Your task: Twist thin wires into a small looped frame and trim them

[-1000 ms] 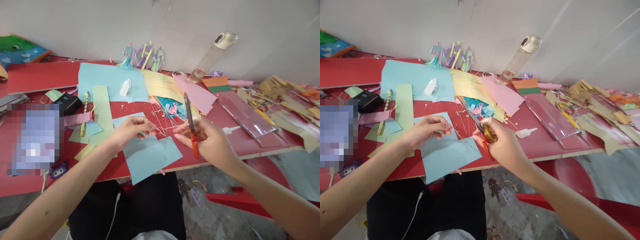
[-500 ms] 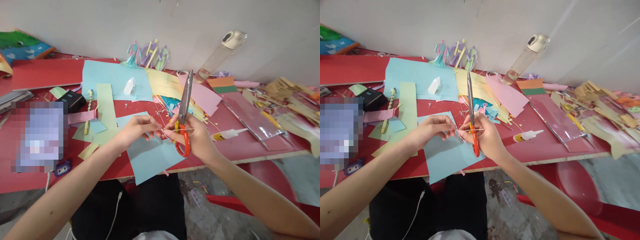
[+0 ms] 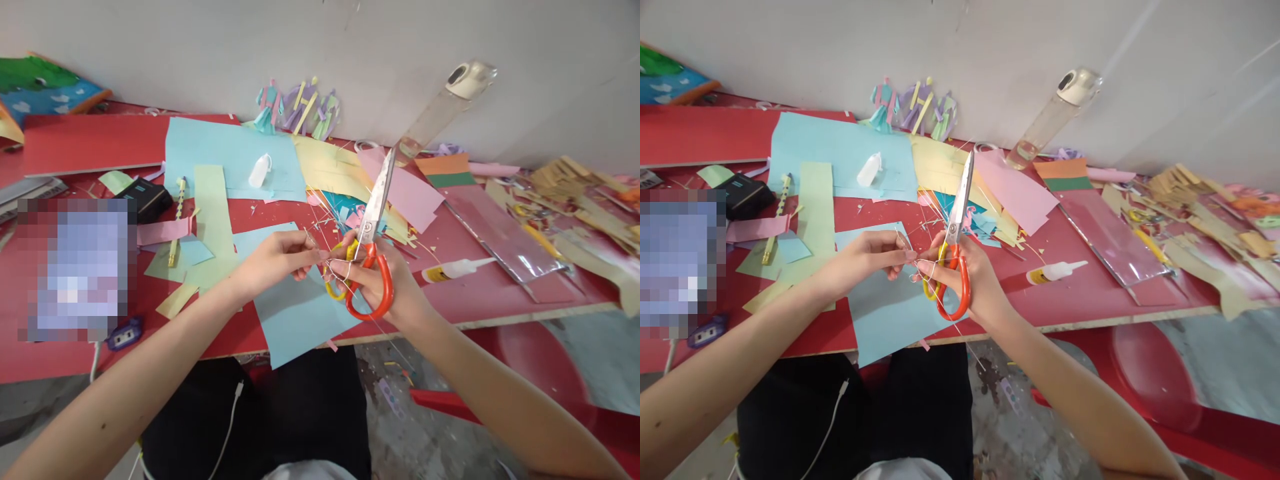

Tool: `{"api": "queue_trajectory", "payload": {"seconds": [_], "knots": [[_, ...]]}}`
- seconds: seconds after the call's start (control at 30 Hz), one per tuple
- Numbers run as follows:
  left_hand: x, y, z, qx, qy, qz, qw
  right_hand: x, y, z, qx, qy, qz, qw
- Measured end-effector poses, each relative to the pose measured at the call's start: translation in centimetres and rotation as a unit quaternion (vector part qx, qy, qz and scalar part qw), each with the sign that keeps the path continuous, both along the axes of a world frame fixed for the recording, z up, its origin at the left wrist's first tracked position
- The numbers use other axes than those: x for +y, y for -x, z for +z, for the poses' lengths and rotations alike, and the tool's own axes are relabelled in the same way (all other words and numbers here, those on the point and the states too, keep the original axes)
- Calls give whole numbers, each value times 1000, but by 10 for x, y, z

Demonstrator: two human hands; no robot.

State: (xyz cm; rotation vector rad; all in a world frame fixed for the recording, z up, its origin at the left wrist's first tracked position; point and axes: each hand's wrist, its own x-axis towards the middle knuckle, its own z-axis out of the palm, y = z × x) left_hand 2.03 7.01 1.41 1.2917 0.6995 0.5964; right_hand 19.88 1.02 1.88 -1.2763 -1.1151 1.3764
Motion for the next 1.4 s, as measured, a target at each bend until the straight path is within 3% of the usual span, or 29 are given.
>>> {"api": "queue_trajectory", "payload": {"seconds": [0.37,0.63,0.77,0.87,1.03,1.23,1.4], "knots": [[0,1,-1,-59,-9,-23,998,-1,3,-2,64,12,-19,998],[0,2,-1,-45,-30,-28,998,-2,1,-8,99,39,9,994],[3,4,-3,-48,-69,-2,996,3,-6,-8,17,13,9,1000],[5,5,-4,-56,-88,0,995,10,-12,-8,-109,-19,6,994],[6,7,-3,-77,-84,7,993,20,-16,-14,-327,-91,-41,940],[7,8,-1,-85,-78,18,993,18,-6,-8,-426,-75,33,901],[7,6,1,-103,-69,5,992,15,-8,5,-429,-106,115,889]]}}
